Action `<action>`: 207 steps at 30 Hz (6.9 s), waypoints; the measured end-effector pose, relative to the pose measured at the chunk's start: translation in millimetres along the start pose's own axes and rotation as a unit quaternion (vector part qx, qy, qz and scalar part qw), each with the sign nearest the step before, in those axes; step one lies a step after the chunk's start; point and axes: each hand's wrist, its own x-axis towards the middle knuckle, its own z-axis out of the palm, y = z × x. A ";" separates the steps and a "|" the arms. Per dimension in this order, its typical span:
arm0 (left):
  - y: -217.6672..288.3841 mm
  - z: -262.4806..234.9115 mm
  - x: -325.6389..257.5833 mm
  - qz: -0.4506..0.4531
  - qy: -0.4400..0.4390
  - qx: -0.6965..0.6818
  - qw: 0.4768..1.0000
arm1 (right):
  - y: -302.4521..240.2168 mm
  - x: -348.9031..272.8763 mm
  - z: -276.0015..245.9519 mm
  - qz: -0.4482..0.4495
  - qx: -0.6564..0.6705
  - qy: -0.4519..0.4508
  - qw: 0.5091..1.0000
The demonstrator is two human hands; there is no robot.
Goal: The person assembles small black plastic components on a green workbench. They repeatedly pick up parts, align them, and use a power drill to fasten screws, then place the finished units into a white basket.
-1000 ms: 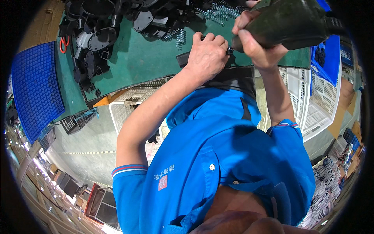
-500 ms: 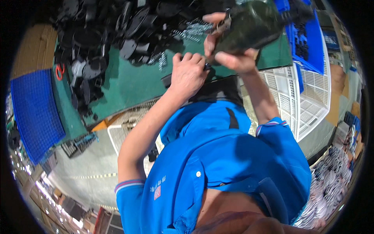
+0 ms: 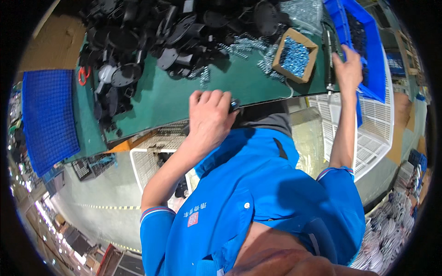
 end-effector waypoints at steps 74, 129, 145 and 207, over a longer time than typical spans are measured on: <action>-65.7 70.8 139.1 0.161 -0.067 0.144 0.974 | 42.8 -114.5 -31.6 0.322 0.361 -0.306 0.820; -12.7 40.4 30.4 -0.116 0.060 -0.605 0.785 | -173.1 -71.6 -52.6 -0.156 0.531 -0.310 0.773; -18.8 59.3 30.6 -0.199 0.099 -0.259 0.940 | -161.8 -61.6 -6.6 -0.107 0.438 -0.275 0.849; -16.7 49.2 34.5 -0.059 -0.042 -0.015 0.997 | -170.6 -127.4 48.3 -0.188 0.352 -0.133 0.907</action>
